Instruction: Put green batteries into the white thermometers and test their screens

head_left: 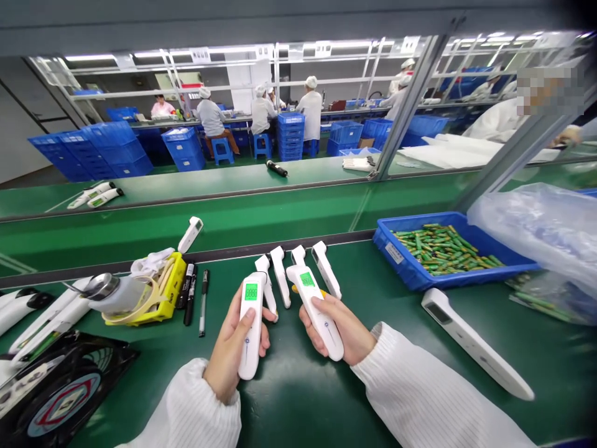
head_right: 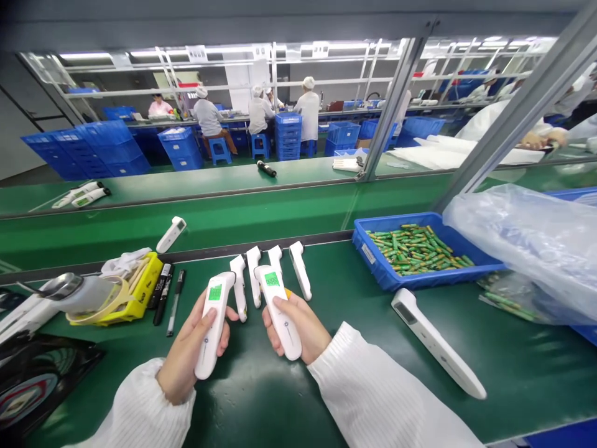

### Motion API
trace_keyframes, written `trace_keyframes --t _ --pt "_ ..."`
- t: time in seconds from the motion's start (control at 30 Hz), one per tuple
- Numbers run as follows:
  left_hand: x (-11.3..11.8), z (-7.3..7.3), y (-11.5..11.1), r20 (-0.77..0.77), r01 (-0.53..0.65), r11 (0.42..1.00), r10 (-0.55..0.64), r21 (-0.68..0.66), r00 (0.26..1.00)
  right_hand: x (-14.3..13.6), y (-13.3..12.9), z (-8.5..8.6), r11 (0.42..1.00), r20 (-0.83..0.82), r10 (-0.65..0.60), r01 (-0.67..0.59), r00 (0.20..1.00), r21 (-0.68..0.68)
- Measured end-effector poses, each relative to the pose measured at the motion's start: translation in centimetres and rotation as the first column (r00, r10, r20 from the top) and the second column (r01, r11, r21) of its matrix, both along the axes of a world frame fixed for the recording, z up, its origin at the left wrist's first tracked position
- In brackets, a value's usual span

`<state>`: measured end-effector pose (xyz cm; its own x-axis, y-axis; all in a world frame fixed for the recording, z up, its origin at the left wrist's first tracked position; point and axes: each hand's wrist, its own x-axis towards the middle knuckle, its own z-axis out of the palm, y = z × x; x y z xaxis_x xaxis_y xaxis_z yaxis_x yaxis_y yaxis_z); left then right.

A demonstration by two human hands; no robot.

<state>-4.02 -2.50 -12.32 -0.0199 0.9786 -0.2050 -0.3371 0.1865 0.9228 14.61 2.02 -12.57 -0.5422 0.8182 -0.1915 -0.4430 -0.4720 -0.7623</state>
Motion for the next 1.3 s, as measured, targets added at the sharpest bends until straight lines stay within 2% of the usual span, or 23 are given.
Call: trace_keyframes --t 0.13,0.33,0.57,0.67,0.83,1.1,1.3 --pt "0.1 0.3 -0.2 0.011 -0.021 0.999 0.021 -0.036 1.000 0.0 -0.2 0.2 0.999 0.003 0.012 -0.012 1.000 -0.041" --pt "0.1 0.5 -0.1 0.053 -0.042 0.996 0.046 -0.073 0.998 -0.1 -0.5 0.2 1.000 0.058 0.027 -0.026 0.998 -0.015" --pt "0.6 -0.2 -1.0 0.090 0.116 0.986 -0.127 0.122 0.988 -0.6 -1.5 0.1 0.977 0.206 0.002 -0.046 0.979 0.210" --pt "0.7 -0.2 -1.4 0.072 0.135 0.981 -0.146 0.137 0.987 -0.8 -1.7 0.0 0.960 0.175 0.019 -0.067 0.984 0.273" --pt "0.9 0.3 -1.8 0.064 0.109 0.984 -0.119 0.138 0.991 -1.0 -2.5 -0.4 0.957 0.091 0.127 -0.147 0.988 0.252" --pt "1.0 0.3 -2.1 0.032 0.126 0.981 -0.131 0.145 0.991 -0.8 -2.7 -0.5 0.963 0.195 0.036 -0.086 0.980 0.255" --pt "0.9 0.5 -2.1 0.034 0.140 0.980 -0.146 0.140 0.989 -0.7 -2.6 -0.3 0.956 0.235 0.043 -0.108 0.971 0.271"
